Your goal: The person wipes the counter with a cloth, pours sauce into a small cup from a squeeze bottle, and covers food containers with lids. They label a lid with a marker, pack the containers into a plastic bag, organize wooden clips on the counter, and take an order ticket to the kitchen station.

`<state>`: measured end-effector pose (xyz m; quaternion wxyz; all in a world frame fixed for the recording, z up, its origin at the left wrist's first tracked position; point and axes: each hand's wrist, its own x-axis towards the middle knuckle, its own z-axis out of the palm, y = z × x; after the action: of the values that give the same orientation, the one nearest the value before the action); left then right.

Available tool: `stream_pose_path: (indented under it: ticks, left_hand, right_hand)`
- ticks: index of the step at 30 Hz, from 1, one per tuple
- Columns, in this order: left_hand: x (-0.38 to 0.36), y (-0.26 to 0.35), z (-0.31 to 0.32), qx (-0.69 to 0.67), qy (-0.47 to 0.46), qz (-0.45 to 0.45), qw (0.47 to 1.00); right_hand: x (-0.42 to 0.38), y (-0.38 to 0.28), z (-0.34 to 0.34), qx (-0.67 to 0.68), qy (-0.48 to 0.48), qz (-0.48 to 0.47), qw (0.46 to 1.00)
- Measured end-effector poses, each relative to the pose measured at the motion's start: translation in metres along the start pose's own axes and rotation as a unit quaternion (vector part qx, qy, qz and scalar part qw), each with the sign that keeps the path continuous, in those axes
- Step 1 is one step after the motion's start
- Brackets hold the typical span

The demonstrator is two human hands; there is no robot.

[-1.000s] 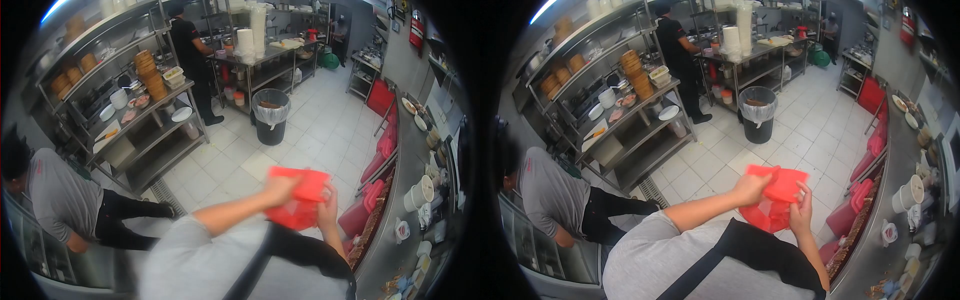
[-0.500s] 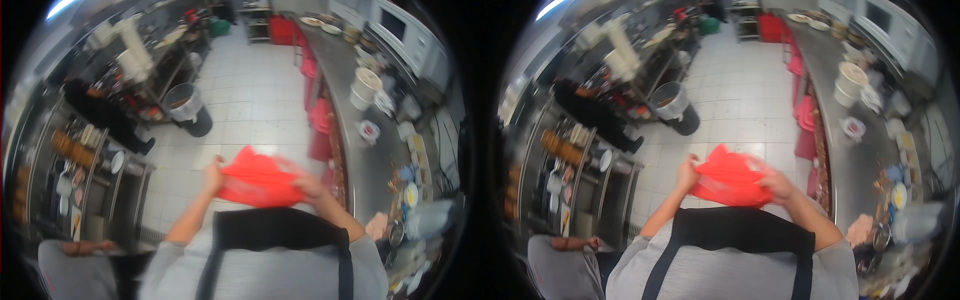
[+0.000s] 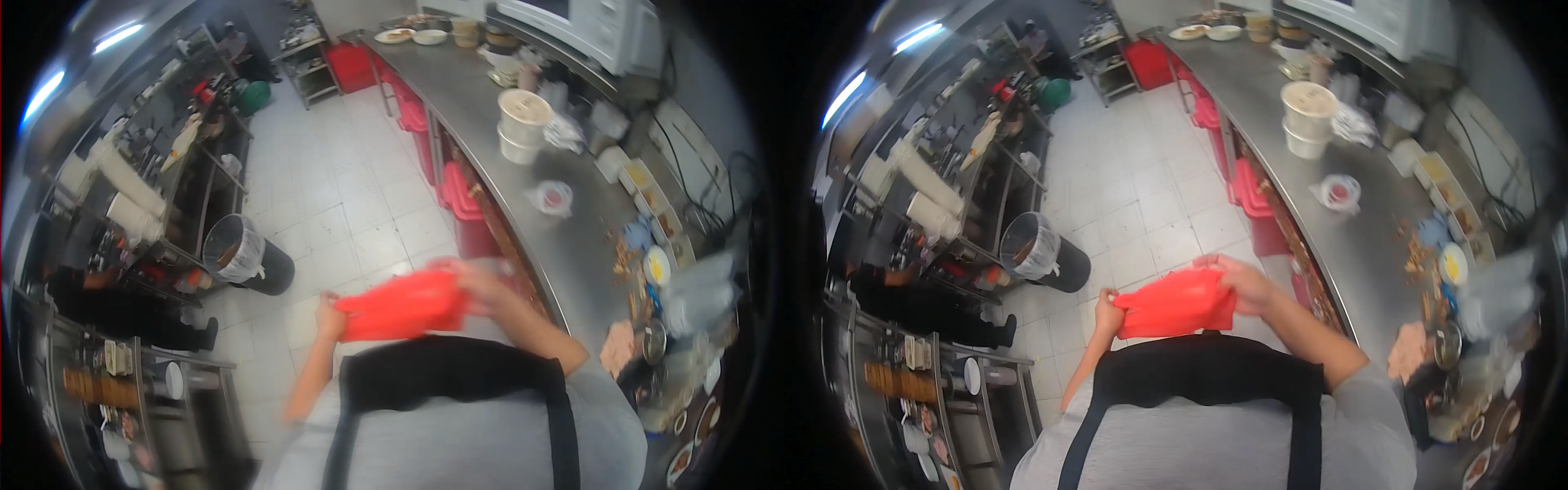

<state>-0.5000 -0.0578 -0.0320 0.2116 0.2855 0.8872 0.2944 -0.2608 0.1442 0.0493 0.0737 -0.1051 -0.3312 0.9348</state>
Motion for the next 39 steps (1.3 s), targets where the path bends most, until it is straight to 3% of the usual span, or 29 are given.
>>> stream_pose_path:
  ticks: [1,2,3,4,5,6,7,8,9,10,11,12,13,14,15,16,19,21,23,24,25,29,31,34,39]
  left_hand:
    - [0.019,-0.028,0.003,0.03,0.04,-0.03,0.998]
    - [0.04,-0.054,0.006,0.06,0.079,-0.061,0.993]
    - [0.066,-0.076,0.011,-0.108,0.042,-0.098,0.988]
    - [0.092,-0.095,0.017,-0.272,0.001,-0.128,0.954]
    - [0.112,-0.103,0.018,-0.428,-0.043,-0.149,0.89]
    - [0.11,-0.078,0.0,-0.524,-0.133,-0.099,0.835]
    - [0.09,-0.023,-0.035,-0.606,-0.222,-0.047,0.763]
    - [0.088,0.012,-0.056,-0.67,-0.31,0.004,0.674]
    - [0.104,0.023,-0.056,-0.62,-0.337,0.063,0.706]
    - [0.117,0.032,-0.05,-0.566,-0.367,0.119,0.728]
    - [0.13,0.044,-0.044,-0.509,-0.399,0.173,0.742]
    - [0.137,0.085,-0.057,-0.262,-0.356,0.249,0.862]
    - [0.166,0.081,-0.041,-0.157,-0.278,0.286,0.904]
    - [0.176,0.1,-0.053,0.057,-0.126,0.264,0.955]
    - [0.198,0.093,-0.046,0.054,-0.013,0.301,0.952]
    - [0.223,0.086,-0.039,0.153,-0.02,0.298,0.942]
    - [0.259,0.102,-0.032,0.111,-0.101,0.29,0.945]
    - [0.275,0.133,-0.042,0.072,-0.137,0.301,0.941]
    - [0.287,0.178,-0.054,0.065,-0.158,0.291,0.941]
    - [0.302,0.19,-0.051,0.047,-0.124,0.355,0.925]
    - [0.315,0.208,-0.048,0.049,-0.105,0.361,0.925]
    - [0.349,0.292,-0.026,0.032,0.005,0.354,0.935]
    - [0.361,0.329,-0.005,0.013,0.04,0.337,0.94]
    - [0.388,0.365,0.032,-0.004,0.101,0.351,0.931]
    - [0.445,0.377,0.089,-0.001,0.152,0.396,0.906]
  right_hand:
    - [0.007,0.001,0.014,-0.023,-0.081,0.019,0.996]
    - [0.019,0.008,0.02,-0.042,-0.088,0.016,0.995]
    - [0.033,0.01,0.025,-0.06,-0.094,0.012,0.994]
    - [0.05,0.0,0.013,-0.288,-0.089,0.016,0.953]
    - [0.065,-0.012,-0.012,-0.502,-0.078,0.015,0.861]
    - [0.077,-0.02,-0.031,-0.665,0.011,0.006,0.746]
    - [0.088,-0.026,-0.052,-0.795,0.103,-0.004,0.598]
    - [0.097,-0.028,-0.081,-0.816,0.155,0.003,0.557]
    - [0.105,-0.026,-0.103,-0.832,0.209,0.015,0.514]
    - [0.116,-0.027,-0.111,-0.832,0.217,0.034,0.51]
    - [0.128,-0.031,-0.113,-0.829,0.228,0.056,0.507]
    - [0.136,-0.036,-0.116,-0.824,0.243,0.081,0.506]
    - [0.143,-0.045,-0.125,-0.814,0.256,0.083,0.515]
    - [0.148,-0.056,-0.133,-0.803,0.271,0.085,0.524]
    - [0.145,-0.075,-0.118,-0.778,0.27,0.04,0.566]
    - [0.141,-0.096,-0.106,-0.75,0.267,-0.011,0.604]
    - [0.133,-0.131,-0.147,-0.574,0.19,-0.101,0.79]
    - [0.105,-0.168,-0.153,-0.332,0.367,-0.093,0.864]
    - [0.074,-0.202,-0.201,-0.242,0.505,-0.211,0.802]
    - [0.064,-0.222,-0.217,-0.227,0.542,-0.223,0.778]
    - [0.056,-0.243,-0.229,-0.212,0.576,-0.235,0.754]
    - [0.052,-0.301,-0.261,-0.182,0.493,-0.101,0.845]
    - [0.061,-0.308,-0.277,-0.193,0.466,-0.045,0.862]
    - [0.078,-0.318,-0.273,-0.1,0.434,-0.038,0.895]
    - [0.087,-0.308,-0.261,-0.105,0.465,-0.033,0.879]
